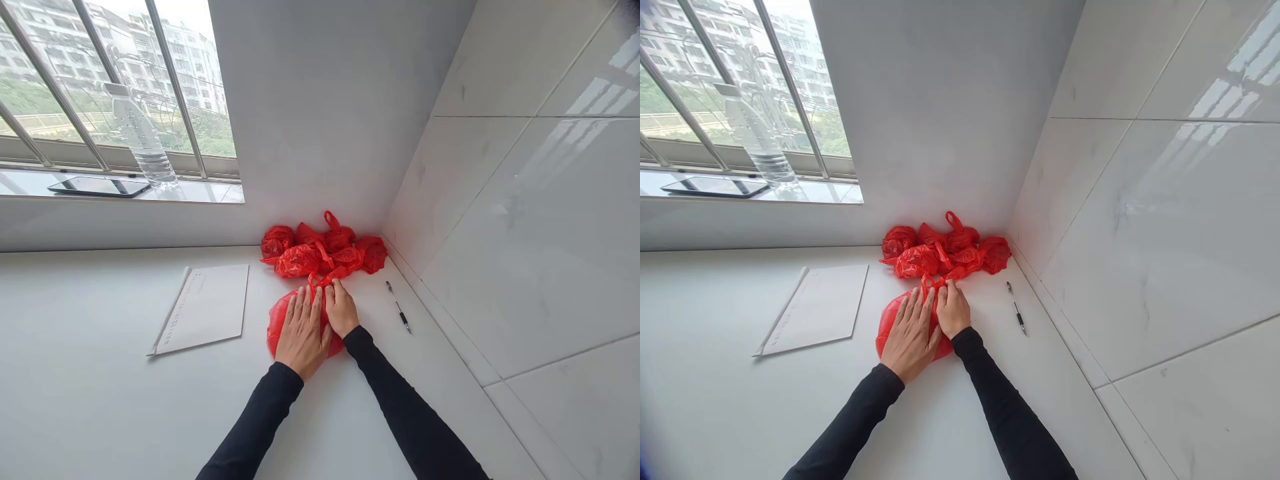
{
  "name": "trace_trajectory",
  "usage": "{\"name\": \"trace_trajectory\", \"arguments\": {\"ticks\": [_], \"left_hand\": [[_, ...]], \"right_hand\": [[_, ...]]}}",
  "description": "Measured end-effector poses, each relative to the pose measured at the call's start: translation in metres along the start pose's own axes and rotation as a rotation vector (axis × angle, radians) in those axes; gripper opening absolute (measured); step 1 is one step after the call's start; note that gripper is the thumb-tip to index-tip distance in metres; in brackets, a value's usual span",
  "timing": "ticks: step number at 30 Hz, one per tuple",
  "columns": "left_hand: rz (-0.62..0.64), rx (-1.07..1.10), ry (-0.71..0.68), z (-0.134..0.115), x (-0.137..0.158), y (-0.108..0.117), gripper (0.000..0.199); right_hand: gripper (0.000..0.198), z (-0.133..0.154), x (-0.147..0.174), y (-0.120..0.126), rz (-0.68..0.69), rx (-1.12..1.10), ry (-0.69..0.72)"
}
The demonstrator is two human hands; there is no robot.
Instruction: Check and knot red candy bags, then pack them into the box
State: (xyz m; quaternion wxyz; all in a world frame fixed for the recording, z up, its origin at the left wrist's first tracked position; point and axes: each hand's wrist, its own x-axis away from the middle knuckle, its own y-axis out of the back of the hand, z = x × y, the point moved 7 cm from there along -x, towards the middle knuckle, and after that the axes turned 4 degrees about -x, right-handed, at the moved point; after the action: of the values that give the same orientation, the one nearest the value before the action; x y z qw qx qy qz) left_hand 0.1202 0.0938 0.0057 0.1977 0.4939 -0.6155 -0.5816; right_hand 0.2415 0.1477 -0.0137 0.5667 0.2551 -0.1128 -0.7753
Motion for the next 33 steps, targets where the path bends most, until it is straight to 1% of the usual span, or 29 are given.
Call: {"name": "trace_trajectory", "arguments": {"ticks": [3,7,11,16,20,24,27,30,33], "left_hand": [[-0.002,-0.003,-0.002,0.002,0.0,-0.006,0.069],[0.016,0.007,-0.013,0.0,0.0,-0.007,0.072],[0.019,0.01,-0.013,-0.001,0.002,-0.011,0.072],[0.001,0.014,-0.016,-0.003,0.006,-0.013,0.068],[-0.036,0.037,-0.032,-0.003,0.008,-0.012,0.066],[-0.11,0.089,-0.059,0.003,0.009,-0.012,0.063],[-0.181,0.126,-0.043,0.011,0.01,-0.008,0.054],[-0.239,0.104,0.051,0.018,0.019,0.0,0.041],[-0.247,0.031,0.168,0.03,0.039,0.01,0.032]], "right_hand": [[0.028,-0.01,0.002,-0.006,-0.009,0.051,-0.022],[0.029,-0.02,-0.001,-0.004,0.003,0.081,-0.032],[0.027,-0.024,0.0,-0.004,0.011,0.087,-0.026],[0.026,-0.025,0.002,-0.004,0.001,0.051,-0.018],[0.026,-0.023,0.004,-0.004,-0.016,-0.024,-0.015],[0.025,-0.024,0.006,-0.001,-0.052,-0.148,-0.018],[0.024,-0.028,0.005,0.008,-0.091,-0.314,-0.034],[0.02,-0.034,0.01,0.025,-0.147,-0.564,-0.1],[0.016,-0.043,0.018,0.039,-0.186,-0.812,-0.234]]}}
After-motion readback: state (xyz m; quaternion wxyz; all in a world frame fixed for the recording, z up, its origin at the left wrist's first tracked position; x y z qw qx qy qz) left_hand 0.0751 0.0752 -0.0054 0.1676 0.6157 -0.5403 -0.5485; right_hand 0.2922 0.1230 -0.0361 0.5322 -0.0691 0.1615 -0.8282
